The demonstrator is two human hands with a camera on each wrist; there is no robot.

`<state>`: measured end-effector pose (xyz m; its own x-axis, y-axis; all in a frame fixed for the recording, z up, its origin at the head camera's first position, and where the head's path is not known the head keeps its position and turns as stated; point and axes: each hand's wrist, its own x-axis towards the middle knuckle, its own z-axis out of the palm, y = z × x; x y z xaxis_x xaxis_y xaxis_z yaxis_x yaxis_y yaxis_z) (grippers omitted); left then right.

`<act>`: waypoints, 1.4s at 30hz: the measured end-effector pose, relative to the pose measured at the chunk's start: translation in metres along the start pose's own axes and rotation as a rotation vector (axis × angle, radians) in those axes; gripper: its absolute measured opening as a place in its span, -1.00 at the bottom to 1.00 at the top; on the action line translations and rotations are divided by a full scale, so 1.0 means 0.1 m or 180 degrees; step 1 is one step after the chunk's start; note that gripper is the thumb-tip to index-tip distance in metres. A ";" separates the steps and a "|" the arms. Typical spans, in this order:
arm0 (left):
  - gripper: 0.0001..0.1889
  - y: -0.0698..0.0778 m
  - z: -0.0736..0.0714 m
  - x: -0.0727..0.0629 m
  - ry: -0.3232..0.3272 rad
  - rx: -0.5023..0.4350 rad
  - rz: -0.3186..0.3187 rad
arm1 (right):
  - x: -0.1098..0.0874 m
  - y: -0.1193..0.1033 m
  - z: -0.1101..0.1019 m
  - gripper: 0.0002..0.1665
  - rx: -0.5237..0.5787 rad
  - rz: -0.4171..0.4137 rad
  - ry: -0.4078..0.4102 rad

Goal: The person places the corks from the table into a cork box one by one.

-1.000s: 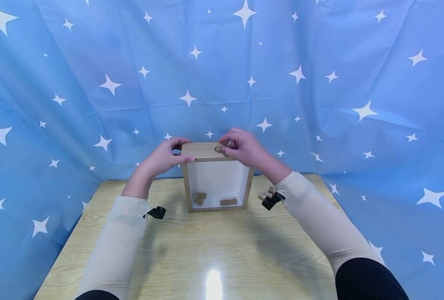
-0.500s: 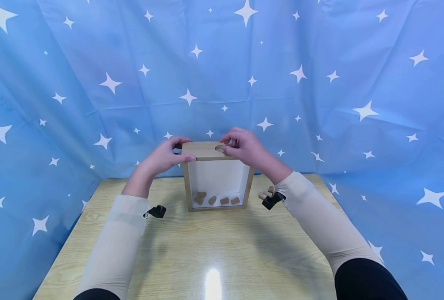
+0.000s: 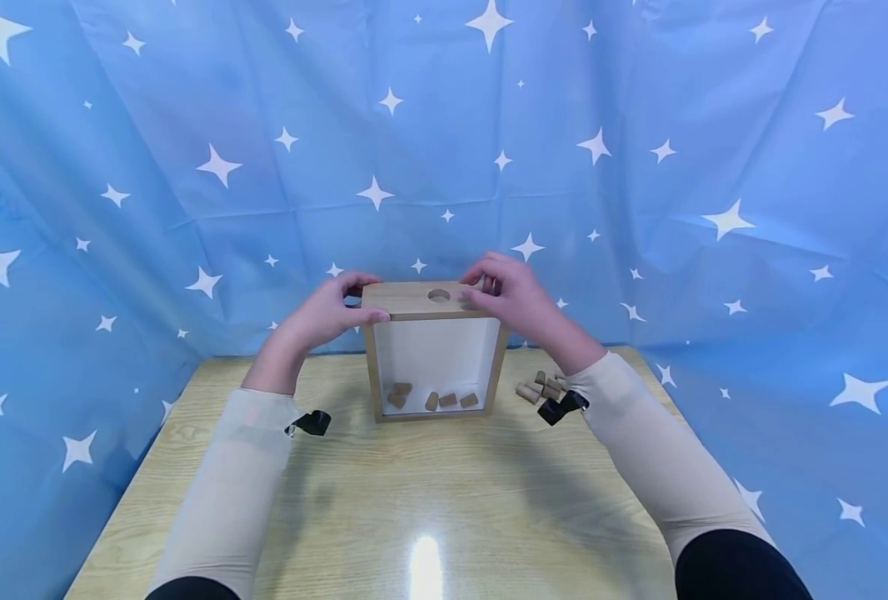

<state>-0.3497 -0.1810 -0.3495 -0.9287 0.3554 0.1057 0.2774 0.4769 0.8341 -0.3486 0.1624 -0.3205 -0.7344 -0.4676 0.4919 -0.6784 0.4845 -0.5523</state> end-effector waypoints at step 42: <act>-0.16 -0.01 0.00 0.00 0.0030 -0.0035 -0.0013 | -1.15 0.93 -0.20 -0.85 -0.0164 0.0851 0.0417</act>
<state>-0.3497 -0.1814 -0.3509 -0.9321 0.3460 0.1073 0.2710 0.4693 0.8404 -0.3271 0.2760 -0.4150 -0.8812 -0.2208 0.4181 -0.4583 0.6162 -0.6405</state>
